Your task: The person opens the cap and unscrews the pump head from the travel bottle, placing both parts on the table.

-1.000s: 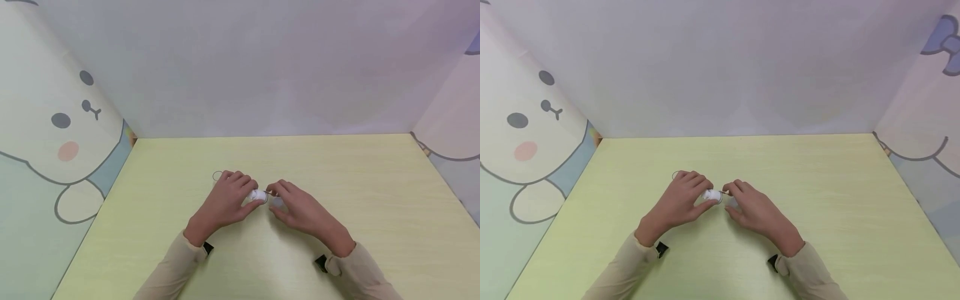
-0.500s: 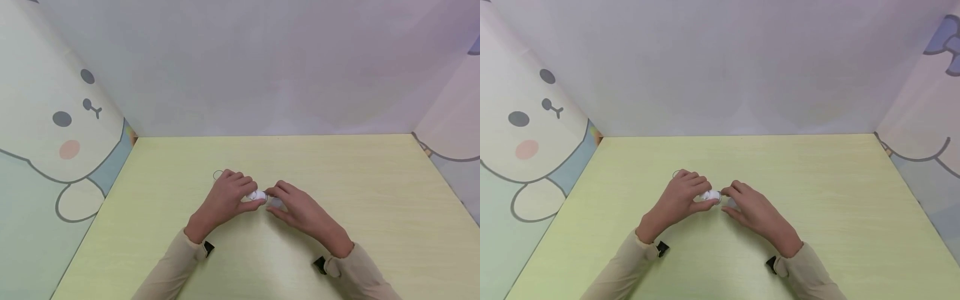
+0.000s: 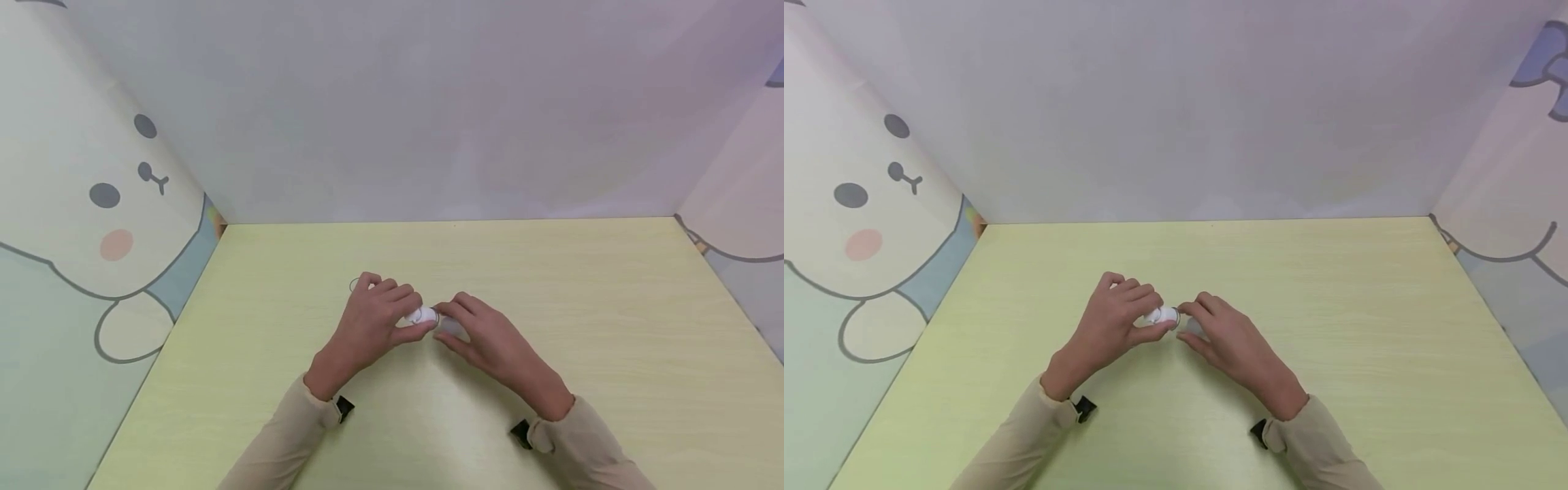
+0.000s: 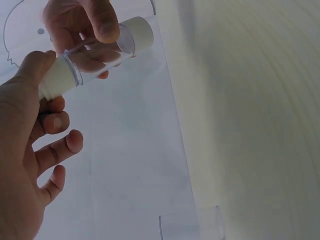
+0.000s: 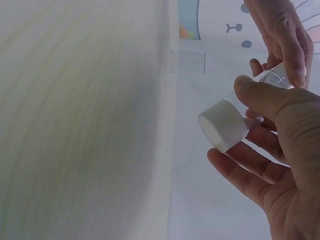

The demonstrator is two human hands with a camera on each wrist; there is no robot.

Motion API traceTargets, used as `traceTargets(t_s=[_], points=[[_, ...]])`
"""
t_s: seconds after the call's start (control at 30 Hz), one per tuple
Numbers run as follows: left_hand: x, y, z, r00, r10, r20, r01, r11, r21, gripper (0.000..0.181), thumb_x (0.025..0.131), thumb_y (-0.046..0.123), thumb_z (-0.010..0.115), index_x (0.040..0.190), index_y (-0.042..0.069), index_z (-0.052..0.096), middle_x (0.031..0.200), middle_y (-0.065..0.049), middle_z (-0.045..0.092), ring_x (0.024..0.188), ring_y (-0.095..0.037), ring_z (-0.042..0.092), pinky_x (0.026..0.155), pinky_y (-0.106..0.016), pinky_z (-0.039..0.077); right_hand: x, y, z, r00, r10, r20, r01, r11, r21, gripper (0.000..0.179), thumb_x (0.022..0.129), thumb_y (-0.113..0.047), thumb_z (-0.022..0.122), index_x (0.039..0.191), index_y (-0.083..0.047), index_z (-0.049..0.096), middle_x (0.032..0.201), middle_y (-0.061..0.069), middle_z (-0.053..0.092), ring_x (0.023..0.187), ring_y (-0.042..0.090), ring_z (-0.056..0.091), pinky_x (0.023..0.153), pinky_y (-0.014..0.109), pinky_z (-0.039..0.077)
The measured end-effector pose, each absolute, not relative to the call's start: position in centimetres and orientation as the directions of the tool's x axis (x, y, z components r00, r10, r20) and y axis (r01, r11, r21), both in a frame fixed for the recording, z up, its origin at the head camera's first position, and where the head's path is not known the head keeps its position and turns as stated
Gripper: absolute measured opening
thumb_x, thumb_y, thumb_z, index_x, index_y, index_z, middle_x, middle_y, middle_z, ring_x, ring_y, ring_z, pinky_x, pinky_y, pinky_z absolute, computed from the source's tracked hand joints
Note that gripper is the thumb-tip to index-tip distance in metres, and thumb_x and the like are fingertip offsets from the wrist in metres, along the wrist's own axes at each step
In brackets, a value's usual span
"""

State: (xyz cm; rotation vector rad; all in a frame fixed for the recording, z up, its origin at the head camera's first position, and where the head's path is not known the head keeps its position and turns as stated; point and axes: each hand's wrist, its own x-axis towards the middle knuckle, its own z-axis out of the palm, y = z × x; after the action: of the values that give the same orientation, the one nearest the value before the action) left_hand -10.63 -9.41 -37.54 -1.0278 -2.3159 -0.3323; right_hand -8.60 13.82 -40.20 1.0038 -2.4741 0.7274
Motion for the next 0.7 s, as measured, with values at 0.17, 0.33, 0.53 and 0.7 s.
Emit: traceTargets(t_s=[0.17,0.33,0.53,0.7], points=[[-10.53,-9.24,-37.56,-0.52,0.582,0.625,0.723,0.69,-0.04,0.035,0.089,0.045,0.081,0.077,0.017,0.062,0.068,0.011,0.059,0.061,-0.01,0.049,0.085,-0.041,0.046,-8.55,13.42,-40.42,-0.658,-0.505,0.558,-0.729,0.613,-0.305,0.044,0.077,-0.018,0.094,0.111,-0.009,0.068,0.093,0.001,0.061,0.076,0.009,0.054,0.065,0.022,0.052],[-10.48,-9.09,-37.71,-0.496,0.557,0.667,0.718,0.695,-0.046,0.037,0.087,0.046,0.081,0.073,0.017,0.062,0.063,0.008,0.057,0.057,-0.011,0.044,0.082,-0.041,0.046,-8.59,13.33,-40.4,-0.673,-0.496,0.549,-0.718,0.618,-0.321,0.044,0.075,-0.018,0.095,0.109,-0.011,0.066,0.096,0.001,0.062,0.081,0.011,0.058,0.069,0.023,0.054],[-10.37,-8.97,-37.74,-0.471,0.546,0.693,0.714,0.697,-0.065,0.033,0.088,0.044,0.077,0.075,0.016,0.065,0.063,0.006,0.058,0.058,-0.013,0.044,0.083,-0.043,0.046,-8.59,13.39,-40.25,-0.684,-0.499,0.532,-0.713,0.613,-0.34,0.044,0.077,-0.021,0.094,0.109,-0.011,0.065,0.1,0.001,0.062,0.087,0.015,0.061,0.074,0.026,0.057],[-10.3,-8.91,-37.69,-0.47,0.563,0.68,0.707,0.701,-0.091,0.035,0.09,0.048,0.075,0.08,0.016,0.066,0.069,0.005,0.06,0.063,-0.015,0.05,0.086,-0.044,0.046,-8.5,13.53,-40.18,-0.702,-0.497,0.51,-0.697,0.625,-0.351,0.043,0.08,-0.024,0.092,0.109,-0.012,0.063,0.103,0.001,0.063,0.089,0.015,0.062,0.075,0.026,0.057]])
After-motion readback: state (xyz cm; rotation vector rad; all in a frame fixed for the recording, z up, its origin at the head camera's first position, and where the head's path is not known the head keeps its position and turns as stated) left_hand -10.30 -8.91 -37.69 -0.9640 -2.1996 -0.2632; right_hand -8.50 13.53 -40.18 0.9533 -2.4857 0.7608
